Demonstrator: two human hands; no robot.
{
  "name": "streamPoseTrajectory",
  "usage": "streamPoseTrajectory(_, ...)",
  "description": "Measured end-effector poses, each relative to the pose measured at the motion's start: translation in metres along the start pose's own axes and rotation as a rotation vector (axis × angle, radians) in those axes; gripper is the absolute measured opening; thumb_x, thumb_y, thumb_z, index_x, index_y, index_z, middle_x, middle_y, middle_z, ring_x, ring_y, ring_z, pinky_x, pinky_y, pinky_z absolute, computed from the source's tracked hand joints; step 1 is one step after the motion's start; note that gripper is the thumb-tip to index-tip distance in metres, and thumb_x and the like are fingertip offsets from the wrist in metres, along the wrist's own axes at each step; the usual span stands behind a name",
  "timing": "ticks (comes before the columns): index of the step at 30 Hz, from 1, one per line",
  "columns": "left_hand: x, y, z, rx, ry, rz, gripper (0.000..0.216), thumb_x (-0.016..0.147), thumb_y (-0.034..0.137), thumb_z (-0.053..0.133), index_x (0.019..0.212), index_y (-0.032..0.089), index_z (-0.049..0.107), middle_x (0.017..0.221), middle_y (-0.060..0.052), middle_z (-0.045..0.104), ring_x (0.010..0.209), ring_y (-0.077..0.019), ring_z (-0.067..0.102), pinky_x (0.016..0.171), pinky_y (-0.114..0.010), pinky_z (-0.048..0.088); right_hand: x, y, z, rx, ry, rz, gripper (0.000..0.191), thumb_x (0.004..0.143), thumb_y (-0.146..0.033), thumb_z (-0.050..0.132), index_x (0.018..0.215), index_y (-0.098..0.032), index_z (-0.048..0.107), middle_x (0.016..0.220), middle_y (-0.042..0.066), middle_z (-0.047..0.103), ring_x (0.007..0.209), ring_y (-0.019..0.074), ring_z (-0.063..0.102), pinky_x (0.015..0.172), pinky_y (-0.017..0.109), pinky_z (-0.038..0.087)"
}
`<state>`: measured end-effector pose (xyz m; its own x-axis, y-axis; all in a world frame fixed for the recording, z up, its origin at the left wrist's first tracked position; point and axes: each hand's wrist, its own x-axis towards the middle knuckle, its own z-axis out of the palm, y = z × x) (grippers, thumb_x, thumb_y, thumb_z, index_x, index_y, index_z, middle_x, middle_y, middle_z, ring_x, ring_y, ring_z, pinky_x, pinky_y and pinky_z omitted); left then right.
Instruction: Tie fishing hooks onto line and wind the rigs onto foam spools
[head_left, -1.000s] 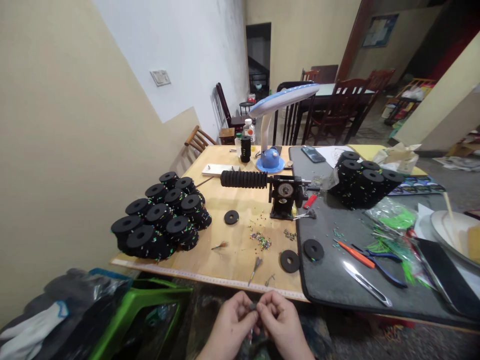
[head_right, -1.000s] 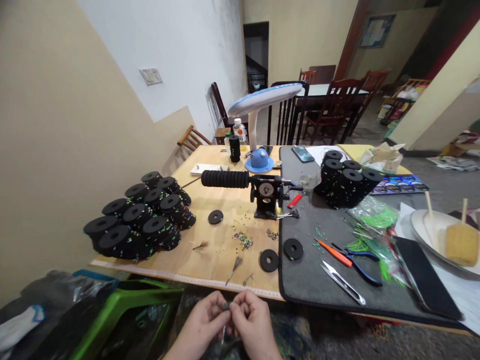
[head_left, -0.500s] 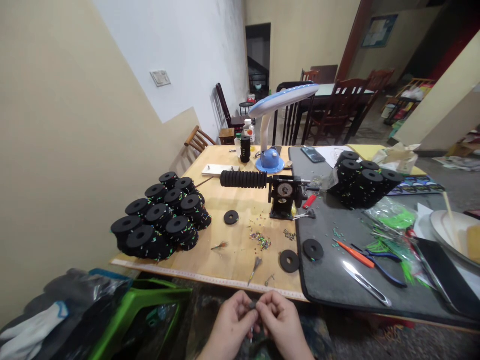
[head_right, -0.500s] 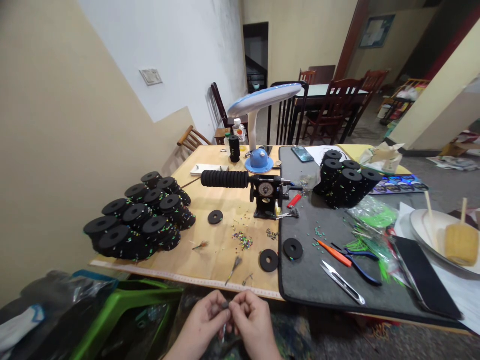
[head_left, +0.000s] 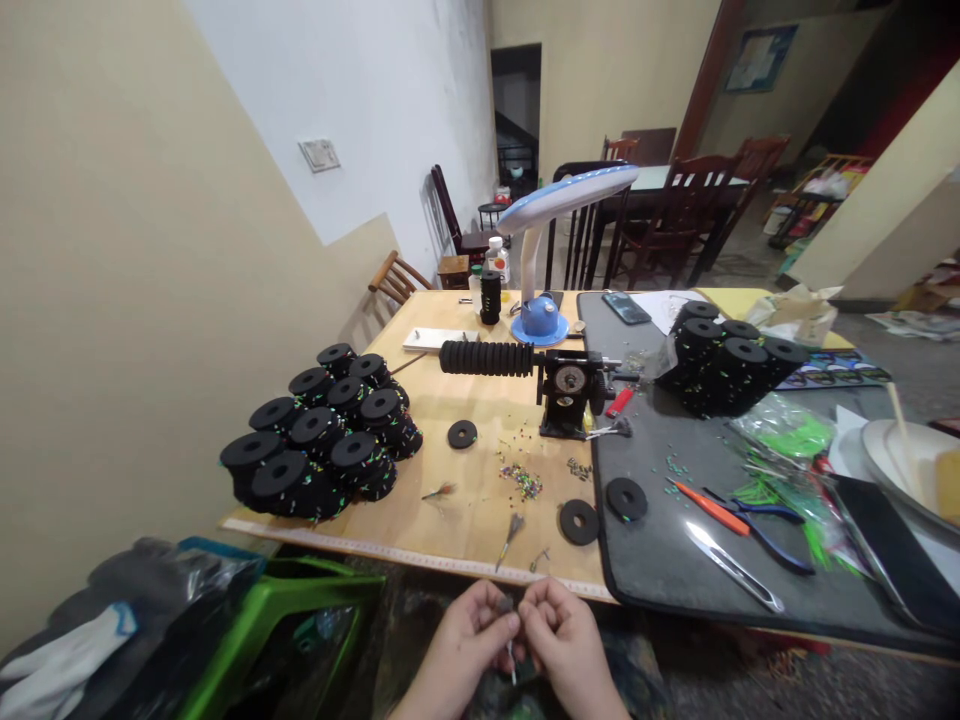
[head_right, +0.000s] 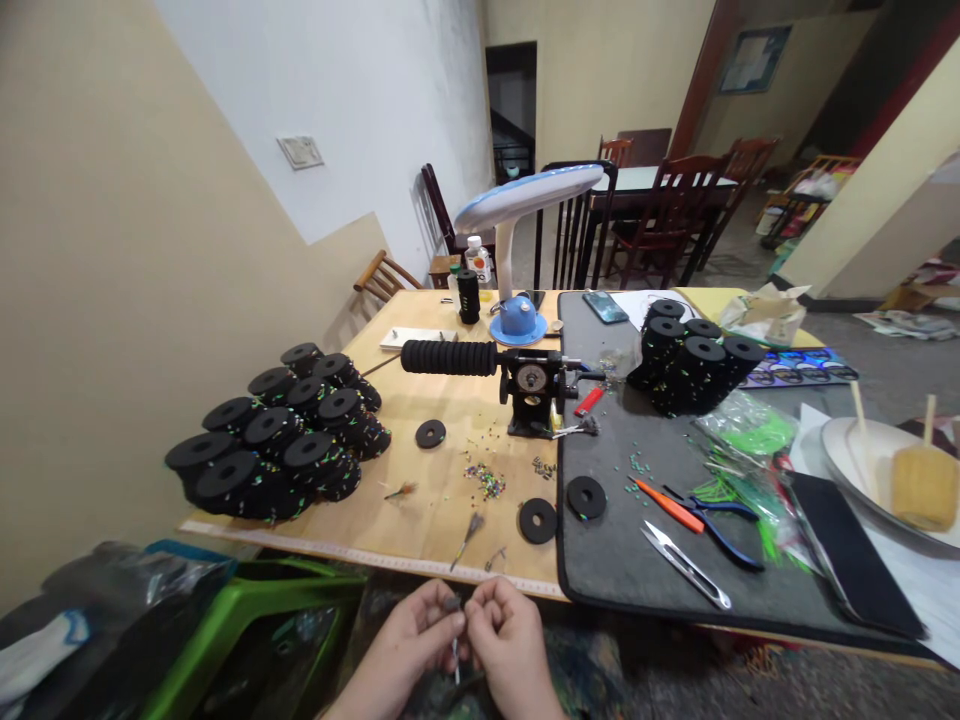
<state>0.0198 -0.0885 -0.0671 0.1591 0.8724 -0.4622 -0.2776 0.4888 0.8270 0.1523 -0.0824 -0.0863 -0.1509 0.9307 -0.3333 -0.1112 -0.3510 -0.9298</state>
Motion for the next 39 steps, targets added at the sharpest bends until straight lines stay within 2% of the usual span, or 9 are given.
streamPoseTrajectory(3, -0.001, -0.002, -0.001, -0.085, 0.001, -0.050, 0.039, 0.062, 0.041, 0.084, 0.077, 0.015, 0.059, 0.061, 0.001, 0.066, 0.052, -0.0104, 0.060, 0.048, -0.019, 0.042, -0.001, -0.003, 0.001, 0.055, -0.001, 0.024, 0.058, 0.063, -0.075, 0.066, 0.065, -0.020, 0.048, 0.039, -0.008, 0.049, 0.032, 0.0045, 0.033, 0.036, 0.016, 0.021)
streamPoseTrajectory(7, 0.000, -0.004, 0.000, -0.093, 0.009, -0.070, 0.038, 0.062, 0.040, 0.085, 0.071, 0.014, 0.059, 0.059, 0.001, 0.064, 0.051, -0.0102, 0.060, 0.048, -0.019, 0.041, -0.001, -0.004, 0.002, 0.097, -0.006, 0.057, 0.062, 0.057, -0.079, 0.067, 0.064, -0.020, 0.048, 0.038, -0.008, 0.049, 0.031, 0.0036, 0.030, 0.035, 0.016, 0.019)
streamPoseTrajectory(11, 0.002, -0.007, -0.003, -0.022, 0.051, -0.027, 0.038, 0.063, 0.043, 0.083, 0.070, 0.015, 0.058, 0.058, 0.002, 0.064, 0.051, -0.0114, 0.059, 0.048, -0.020, 0.042, 0.000, 0.006, 0.000, 0.119, 0.005, 0.035, 0.059, 0.062, -0.076, 0.067, 0.064, -0.020, 0.048, 0.041, -0.006, 0.052, 0.030, 0.0030, 0.028, 0.034, 0.017, 0.018)
streamPoseTrajectory(15, 0.003, -0.010, -0.006, 0.046, 0.052, 0.001, 0.035, 0.068, 0.043, 0.078, 0.072, 0.016, 0.057, 0.060, 0.001, 0.065, 0.053, -0.0128, 0.060, 0.048, -0.022, 0.044, -0.001, 0.016, -0.002, 0.107, 0.024, -0.008, 0.055, 0.068, -0.072, 0.066, 0.062, -0.020, 0.048, 0.039, -0.009, 0.047, 0.030, 0.0028, 0.024, 0.034, 0.017, 0.016)
streamPoseTrajectory(20, 0.003, -0.009, -0.006, 0.122, 0.049, 0.023, 0.034, 0.069, 0.044, 0.076, 0.069, 0.016, 0.056, 0.057, 0.001, 0.063, 0.049, -0.0122, 0.057, 0.047, -0.022, 0.043, -0.004, 0.012, -0.004, 0.090, 0.043, -0.034, 0.053, 0.071, -0.070, 0.065, 0.064, -0.020, 0.048, 0.039, -0.011, 0.042, 0.032, 0.0030, 0.024, 0.035, 0.017, 0.017)
streamPoseTrajectory(24, 0.002, -0.004, -0.002, 0.217, 0.083, 0.048, 0.031, 0.069, 0.040, 0.075, 0.065, 0.017, 0.054, 0.051, 0.002, 0.060, 0.043, -0.0100, 0.051, 0.044, -0.021, 0.040, -0.005, 0.003, -0.001, 0.064, 0.005, 0.042, 0.054, 0.066, -0.071, 0.066, 0.061, -0.021, 0.046, 0.038, -0.010, 0.044, 0.030, 0.0029, 0.026, 0.033, 0.016, 0.017)
streamPoseTrajectory(28, 0.002, -0.002, 0.000, 0.247, 0.118, 0.089, 0.028, 0.068, 0.035, 0.075, 0.064, 0.017, 0.054, 0.049, 0.004, 0.058, 0.042, -0.0093, 0.049, 0.043, -0.020, 0.039, -0.006, -0.005, 0.002, 0.035, -0.036, 0.134, 0.054, 0.062, -0.070, 0.068, 0.059, -0.022, 0.044, 0.034, -0.013, 0.038, 0.027, 0.0025, 0.025, 0.031, 0.016, 0.015)
streamPoseTrajectory(39, 0.001, -0.002, 0.001, 0.298, 0.180, 0.134, 0.024, 0.066, 0.031, 0.075, 0.061, 0.018, 0.054, 0.049, 0.006, 0.053, 0.043, -0.0092, 0.047, 0.043, -0.019, 0.039, -0.008, -0.005, 0.001, 0.034, -0.069, 0.135, 0.051, 0.066, -0.067, 0.067, 0.060, -0.023, 0.043, 0.031, -0.015, 0.033, 0.026, 0.0027, 0.024, 0.032, 0.016, 0.014)
